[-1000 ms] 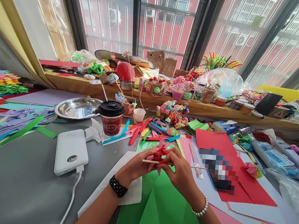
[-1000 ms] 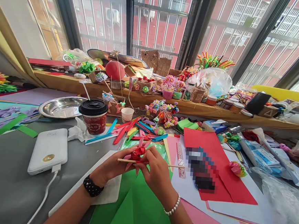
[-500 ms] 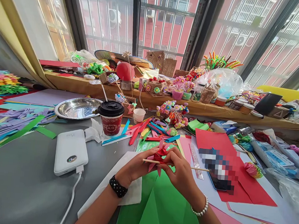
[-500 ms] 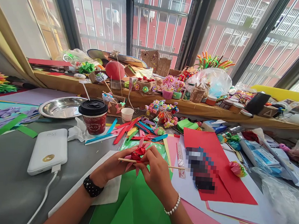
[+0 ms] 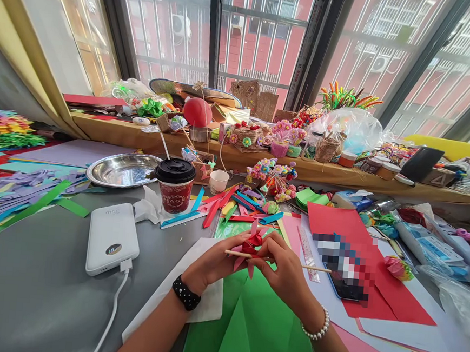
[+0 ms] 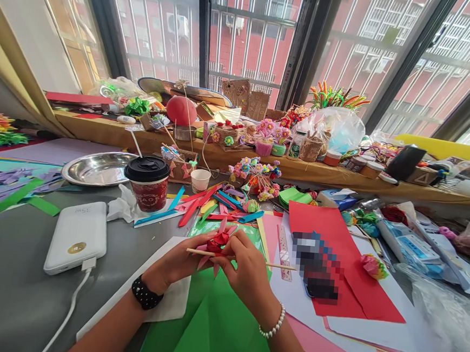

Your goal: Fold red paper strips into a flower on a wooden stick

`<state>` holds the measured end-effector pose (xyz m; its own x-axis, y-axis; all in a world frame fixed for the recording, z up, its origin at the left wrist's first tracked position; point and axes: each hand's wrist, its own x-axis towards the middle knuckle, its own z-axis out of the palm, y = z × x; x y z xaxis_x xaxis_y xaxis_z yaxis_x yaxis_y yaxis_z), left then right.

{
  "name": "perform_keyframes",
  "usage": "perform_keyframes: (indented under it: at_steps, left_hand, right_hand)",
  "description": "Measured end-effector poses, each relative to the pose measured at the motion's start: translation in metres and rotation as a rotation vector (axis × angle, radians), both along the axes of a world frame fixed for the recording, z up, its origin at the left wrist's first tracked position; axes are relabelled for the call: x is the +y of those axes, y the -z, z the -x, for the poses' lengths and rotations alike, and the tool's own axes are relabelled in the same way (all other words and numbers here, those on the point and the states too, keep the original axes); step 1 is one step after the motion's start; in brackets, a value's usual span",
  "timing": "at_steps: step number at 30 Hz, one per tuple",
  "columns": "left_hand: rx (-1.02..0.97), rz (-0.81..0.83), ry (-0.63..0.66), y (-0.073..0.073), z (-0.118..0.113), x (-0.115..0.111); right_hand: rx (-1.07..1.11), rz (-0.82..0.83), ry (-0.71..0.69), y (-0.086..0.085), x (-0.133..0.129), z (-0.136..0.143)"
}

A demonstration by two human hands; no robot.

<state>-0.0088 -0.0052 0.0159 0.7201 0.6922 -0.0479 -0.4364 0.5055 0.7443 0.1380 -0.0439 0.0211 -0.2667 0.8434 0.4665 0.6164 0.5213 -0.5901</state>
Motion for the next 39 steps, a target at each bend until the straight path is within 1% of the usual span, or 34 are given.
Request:
perform_keyframes:
  at_steps: [4,6,10,12,15,16,19,23,26,29,35,39]
  left_hand:
    - [0.003,0.017,0.032,-0.003,-0.003,-0.001]
    - [-0.011,0.036,0.025,-0.004,-0.004,-0.002]
    - [-0.001,0.043,-0.02,-0.001,-0.002,-0.002]
    - [0.005,0.05,-0.028,0.001,-0.001,-0.001]
    - [-0.027,0.08,-0.034,-0.001,-0.001,-0.001]
    - [-0.037,0.088,-0.042,-0.002,-0.001,-0.001]
    - [-0.053,0.112,-0.081,-0.004,-0.002,0.0]
    - [-0.05,0.127,-0.108,0.001,-0.002,0.001]
    - [-0.036,0.084,-0.104,0.005,-0.002,0.002]
    - [-0.008,0.014,-0.091,0.006,0.0,0.001]
    - [0.062,-0.104,-0.032,-0.001,0.0,-0.003]
    - [0.082,-0.141,-0.032,-0.003,0.0,-0.004]
  right_hand:
    - [-0.023,-0.008,0.006,-0.002,0.0,-0.002]
    - [-0.023,-0.009,0.007,-0.003,0.0,-0.003]
    - [0.05,-0.007,0.008,-0.005,0.001,-0.007]
    - [0.089,-0.033,0.017,-0.008,0.002,-0.01]
    - [0.151,-0.091,0.053,-0.012,0.003,-0.017]
    - [0.159,-0.087,0.056,-0.014,0.003,-0.019]
    - [0.157,-0.051,0.031,-0.016,0.003,-0.022]
    - [0.141,-0.028,-0.013,-0.015,0.003,-0.019]
    - [0.135,-0.023,-0.039,-0.014,0.003,-0.017]
    - [0.139,-0.019,-0.046,-0.013,0.003,-0.017]
    - [0.111,-0.059,-0.034,-0.01,0.004,-0.016]
    - [0.112,-0.07,-0.042,-0.009,0.004,-0.016]
